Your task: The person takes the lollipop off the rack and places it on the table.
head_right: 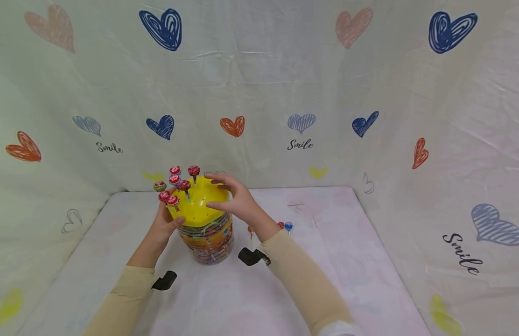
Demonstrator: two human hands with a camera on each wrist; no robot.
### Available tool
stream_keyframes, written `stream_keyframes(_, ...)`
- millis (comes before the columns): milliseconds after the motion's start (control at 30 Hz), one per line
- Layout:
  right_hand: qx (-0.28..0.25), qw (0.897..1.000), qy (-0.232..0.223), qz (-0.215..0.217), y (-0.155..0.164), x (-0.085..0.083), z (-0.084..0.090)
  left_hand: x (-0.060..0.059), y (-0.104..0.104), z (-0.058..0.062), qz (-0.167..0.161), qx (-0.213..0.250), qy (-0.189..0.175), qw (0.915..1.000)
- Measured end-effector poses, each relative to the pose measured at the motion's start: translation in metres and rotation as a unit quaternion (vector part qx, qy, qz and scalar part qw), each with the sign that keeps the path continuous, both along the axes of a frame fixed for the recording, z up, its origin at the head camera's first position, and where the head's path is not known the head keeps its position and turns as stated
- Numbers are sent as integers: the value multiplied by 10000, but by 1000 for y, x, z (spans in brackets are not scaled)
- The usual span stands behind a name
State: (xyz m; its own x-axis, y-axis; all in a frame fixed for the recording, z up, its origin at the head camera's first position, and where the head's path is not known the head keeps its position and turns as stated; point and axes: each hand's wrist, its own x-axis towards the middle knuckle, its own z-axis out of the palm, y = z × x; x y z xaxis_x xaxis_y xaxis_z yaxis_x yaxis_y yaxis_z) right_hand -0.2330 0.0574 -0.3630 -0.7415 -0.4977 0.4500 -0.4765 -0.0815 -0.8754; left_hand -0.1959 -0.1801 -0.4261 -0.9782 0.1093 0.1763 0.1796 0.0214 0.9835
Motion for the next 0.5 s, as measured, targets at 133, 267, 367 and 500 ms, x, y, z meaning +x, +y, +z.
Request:
stream_keyframes(133, 192, 9997, -159, 6, -7, -2, 4, 0, 0, 0, -1, -24, -27, 10000)
stream_keyframes(267, 438, 9986, -286, -21, -12, -2, 7, 1, 0, 1, -5, -37, -51, 10000)
stream_keyframes(367, 567, 9979, -313, -33, -14, -3, 7, 1, 0, 1, -20, -39, -45, 10000)
stream_keyframes(500, 575, 9977, -354, 26, -16, -5, 6, 1, -1, 2, -22, -64, -35, 10000)
